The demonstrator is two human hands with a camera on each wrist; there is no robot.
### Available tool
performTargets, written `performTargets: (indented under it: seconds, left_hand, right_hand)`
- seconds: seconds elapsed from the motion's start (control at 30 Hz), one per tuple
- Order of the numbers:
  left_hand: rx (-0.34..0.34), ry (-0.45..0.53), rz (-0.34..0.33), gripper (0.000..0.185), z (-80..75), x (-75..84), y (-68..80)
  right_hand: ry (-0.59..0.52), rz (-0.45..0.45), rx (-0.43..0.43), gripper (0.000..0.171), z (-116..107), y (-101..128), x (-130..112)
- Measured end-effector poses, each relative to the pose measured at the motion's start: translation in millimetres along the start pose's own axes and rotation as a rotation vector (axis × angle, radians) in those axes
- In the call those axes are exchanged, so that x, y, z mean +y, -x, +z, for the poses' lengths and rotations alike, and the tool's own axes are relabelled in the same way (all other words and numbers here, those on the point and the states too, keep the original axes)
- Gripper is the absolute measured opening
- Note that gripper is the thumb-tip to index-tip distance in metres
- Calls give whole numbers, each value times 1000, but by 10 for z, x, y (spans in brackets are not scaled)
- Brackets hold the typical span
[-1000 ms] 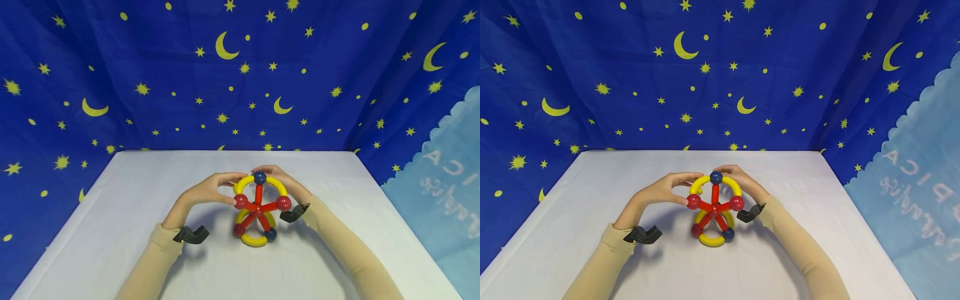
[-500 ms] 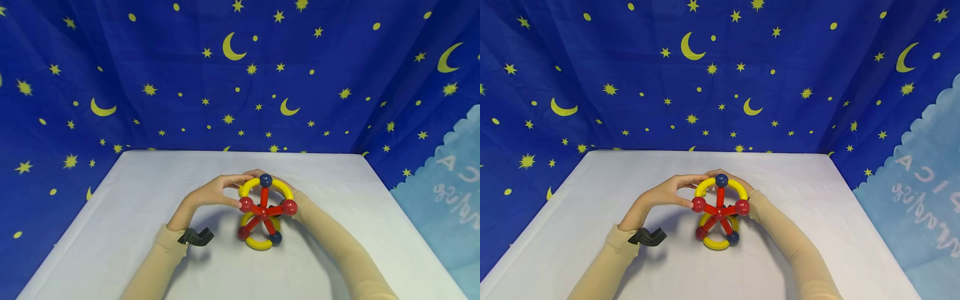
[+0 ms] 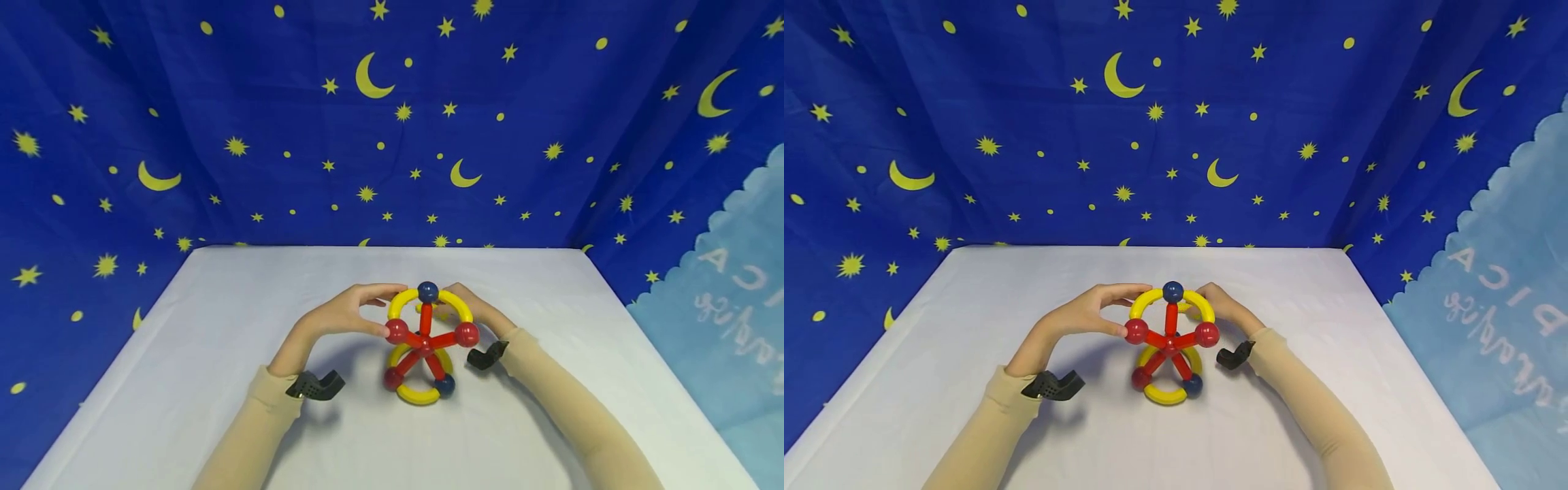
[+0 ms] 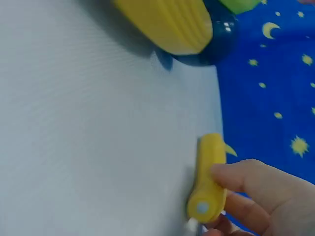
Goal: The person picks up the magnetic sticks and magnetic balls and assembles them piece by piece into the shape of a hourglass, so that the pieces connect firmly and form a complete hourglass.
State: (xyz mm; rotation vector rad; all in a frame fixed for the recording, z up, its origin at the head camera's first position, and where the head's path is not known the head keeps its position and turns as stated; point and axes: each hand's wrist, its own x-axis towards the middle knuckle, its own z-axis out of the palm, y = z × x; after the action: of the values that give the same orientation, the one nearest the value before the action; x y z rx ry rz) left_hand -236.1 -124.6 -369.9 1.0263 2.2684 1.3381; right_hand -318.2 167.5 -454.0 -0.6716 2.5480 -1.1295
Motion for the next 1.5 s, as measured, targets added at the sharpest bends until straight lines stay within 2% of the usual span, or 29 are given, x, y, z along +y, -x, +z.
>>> performTargets:
  seconds: [0.07,0.17,0.27,0.4,0.6,0.73,0.9,1.03,1.13,1.3,1.5]
  left_hand:
    - [1,2,-2,77,-1,0,1]
    - [2,13,-5,78,-2,-1,5]
    - [4,21,-10,78,-1,0,9]
    - [1,15,-5,77,5,11,10]
    - [1,22,-14,77,15,19,6]
    - [-1,19,-18,78,17,8,-7]
    - [-2,15,-5,78,12,-6,-10]
    - [-3,14,3,78,4,-10,-5]
    - [5,12,3,77,-5,-2,6]
    - [7,11,7,77,1,2,7]
    - [3,5,18,79,4,-24,-9]
  right_hand:
    - [23,11,16,19,-41,31,68]
    - [-4,97,102,29,-106,162,151]
    - [-116,149,210,33,-161,309,191]
    - [-298,179,351,23,-233,508,91]
    - [-440,103,495,20,-343,755,-260]
    - [-549,15,543,19,-383,907,-511]
    - [-632,-129,512,26,-330,1113,-827]
    - [-576,-282,415,29,-220,1240,-1029]
    - [-509,-363,344,26,-129,1270,-1140]
    - [-388,-407,296,23,5,1257,-1234]
    - [-305,-408,329,24,92,1277,-1223]
